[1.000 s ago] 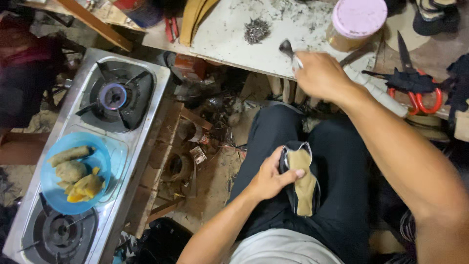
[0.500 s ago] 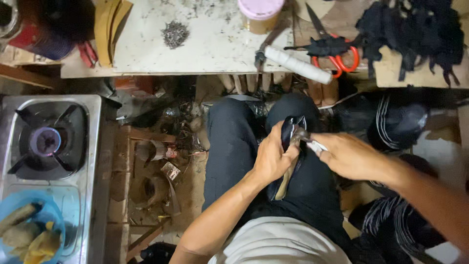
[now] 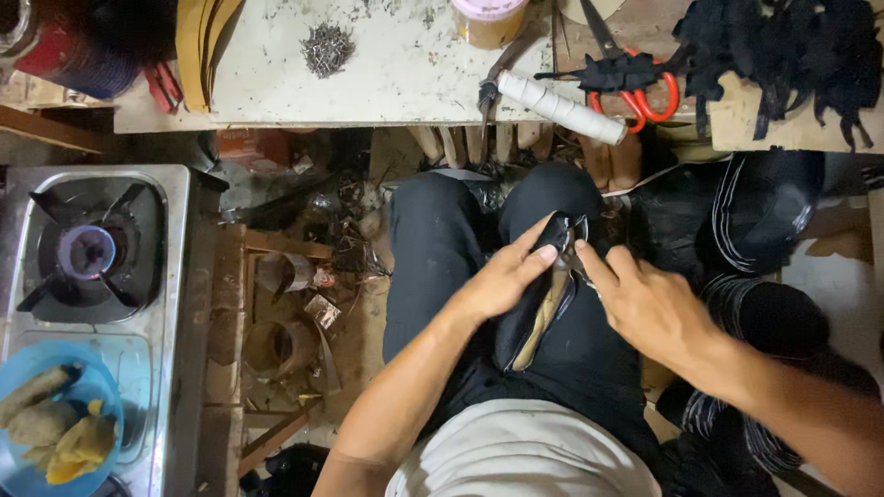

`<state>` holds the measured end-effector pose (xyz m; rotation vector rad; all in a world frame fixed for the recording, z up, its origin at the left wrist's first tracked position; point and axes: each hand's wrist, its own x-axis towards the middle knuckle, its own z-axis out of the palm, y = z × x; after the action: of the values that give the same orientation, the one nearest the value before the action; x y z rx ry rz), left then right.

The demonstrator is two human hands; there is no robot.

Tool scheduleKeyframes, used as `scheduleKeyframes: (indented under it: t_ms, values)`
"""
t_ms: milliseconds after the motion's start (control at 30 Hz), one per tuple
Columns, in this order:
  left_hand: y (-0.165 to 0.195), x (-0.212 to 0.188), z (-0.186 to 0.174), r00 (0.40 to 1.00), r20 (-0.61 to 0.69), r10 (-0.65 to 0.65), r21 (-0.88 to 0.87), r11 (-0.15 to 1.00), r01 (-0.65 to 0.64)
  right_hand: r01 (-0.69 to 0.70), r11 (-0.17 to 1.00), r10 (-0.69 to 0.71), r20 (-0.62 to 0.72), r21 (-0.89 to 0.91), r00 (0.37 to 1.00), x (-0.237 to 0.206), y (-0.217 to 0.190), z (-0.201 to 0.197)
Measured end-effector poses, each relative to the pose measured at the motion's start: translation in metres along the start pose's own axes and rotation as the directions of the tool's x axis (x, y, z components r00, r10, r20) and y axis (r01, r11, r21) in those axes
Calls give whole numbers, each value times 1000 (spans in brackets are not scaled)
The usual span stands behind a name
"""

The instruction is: The person sits at a workbench and shapes a black fabric shoe upper over a wooden last, hammering the sole edge and pulling the upper material taut by hand. They use pliers to grip the material, hammer the insole area, and handle the last and shoe throughout.

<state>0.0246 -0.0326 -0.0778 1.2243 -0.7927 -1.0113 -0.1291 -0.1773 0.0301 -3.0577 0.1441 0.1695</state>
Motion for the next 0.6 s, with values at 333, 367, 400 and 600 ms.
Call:
scheduleKeyframes:
  t_ms: [333,367,400,600]
  values:
    - [29,-10,33,981,-187,47,422,906,37,-519,693,235,525,499,818,5,39,-1]
    - [32,-9,35,978,-188,87,471,882,12,-461,784,205,528,415,824,10,41,-12]
    - [33,-8,39,974,-188,125,518,855,-9,-392,861,175,535,325,826,13,41,-23]
    - [32,-12,41,980,-150,128,540,841,-27,-101,993,64,471,54,880,20,26,-57]
